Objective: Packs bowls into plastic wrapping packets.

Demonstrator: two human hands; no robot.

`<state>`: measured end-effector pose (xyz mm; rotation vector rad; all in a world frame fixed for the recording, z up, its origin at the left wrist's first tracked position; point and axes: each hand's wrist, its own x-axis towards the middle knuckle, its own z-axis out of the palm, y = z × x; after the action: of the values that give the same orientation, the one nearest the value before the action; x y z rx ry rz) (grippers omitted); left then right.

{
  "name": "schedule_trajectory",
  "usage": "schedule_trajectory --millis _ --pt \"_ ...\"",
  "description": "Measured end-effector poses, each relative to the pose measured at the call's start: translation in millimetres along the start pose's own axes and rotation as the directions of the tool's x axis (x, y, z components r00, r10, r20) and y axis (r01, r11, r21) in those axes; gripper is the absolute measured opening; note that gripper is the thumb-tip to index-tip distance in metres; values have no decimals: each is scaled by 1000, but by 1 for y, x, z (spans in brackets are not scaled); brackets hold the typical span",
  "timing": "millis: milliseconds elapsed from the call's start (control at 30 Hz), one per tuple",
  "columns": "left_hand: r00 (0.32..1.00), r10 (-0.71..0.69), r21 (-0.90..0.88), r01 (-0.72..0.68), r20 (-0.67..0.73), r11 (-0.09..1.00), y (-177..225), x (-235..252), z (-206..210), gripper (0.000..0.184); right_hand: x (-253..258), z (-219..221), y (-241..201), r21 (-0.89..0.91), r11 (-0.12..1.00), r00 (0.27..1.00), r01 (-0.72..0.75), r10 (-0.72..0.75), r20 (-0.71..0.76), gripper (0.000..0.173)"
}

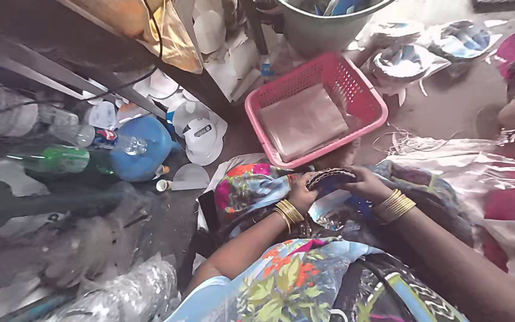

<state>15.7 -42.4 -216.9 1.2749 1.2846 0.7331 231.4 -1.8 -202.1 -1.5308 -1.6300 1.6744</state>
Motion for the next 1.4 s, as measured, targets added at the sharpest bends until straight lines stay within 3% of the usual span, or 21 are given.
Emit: schedule_trajectory --millis 133,200,233,267,333,400,433,500,600,667,767,833,900,967,1033,1133,1200,1267,1333,1400 --pt "978 -30 107 9 205 994 27 29 -32 59 9 -4 15 50 998 995 38 -33 -92 42" --pt "978 -45 265 -10 203 964 42 60 -62 53 11 -6 19 25 1000 995 -3 5 -100 46" --pt "982 -49 450 -39 181 892 49 78 -78 48 12 -7 18 1 1000 995 -17 17 -94 49" --pt "985 -59 650 -63 164 757 53 96 -90 42 13 -8 17 -30 999 997 -26 23 -79 52" --pt "966 -222 904 -24 131 427 55 129 -101 45 16 -8 15 -72 997 997 -28 23 -73 56" --pt "918 -390 986 -14 78 164 45 153 -97 60 22 -9 13 -77 996 994 -35 27 -106 55" --pt "897 -437 996 -33 66 84 37 161 -94 60 25 -11 13 -78 996 990 -44 34 -136 54" --pt "883 -465 998 -52 66 43 26 170 -88 50 30 -15 17 -92 994 976 -62 41 -216 54" --pt "926 -357 974 -42 122 225 38 171 -95 31 30 -18 18 -95 992 967 -81 55 -249 59" --pt "961 -235 880 -16 145 475 59 165 -115 30 27 -20 13 -93 991 976 -101 80 -202 64" --pt "998 18 541 -46 59 840 78 134 -139 25 25 -24 12 -6 995 983 -97 95 -157 74" --pt "995 90 222 -97 38 970 89 107 -145 22 25 -27 16 -13 999 977 -41 38 -210 75" --pt "993 102 -49 -98 67 994 97 85 -146 23 21 -28 6 -175 982 931 71 -128 -343 73" --pt "990 68 -142 -50 124 989 104 69 -143 25 17 -26 -16 -396 881 811 258 -420 -407 70" --pt "989 -13 -102 28 145 994 112 54 -130 25 9 -10 -54 -589 674 634 446 -702 -323 56" --pt "990 -41 11 40 136 999 118 46 -111 21 1 19 -106 -754 327 433 570 -899 -62 31" --pt "988 -35 -42 42 147 998 120 42 -105 21 6 29 -117 -803 157 408 574 -906 115 36" --pt "983 -53 -135 77 173 988 121 35 -103 24 16 35 -110 -828 92 396 553 -904 163 32" --pt "990 -48 -135 67 134 989 120 28 -104 26 18 34 -106 -798 151 399 583 -909 120 23" --pt "998 51 -11 -51 24 999 111 19 -107 27 9 30 -109 -732 277 499 623 -861 99 19"
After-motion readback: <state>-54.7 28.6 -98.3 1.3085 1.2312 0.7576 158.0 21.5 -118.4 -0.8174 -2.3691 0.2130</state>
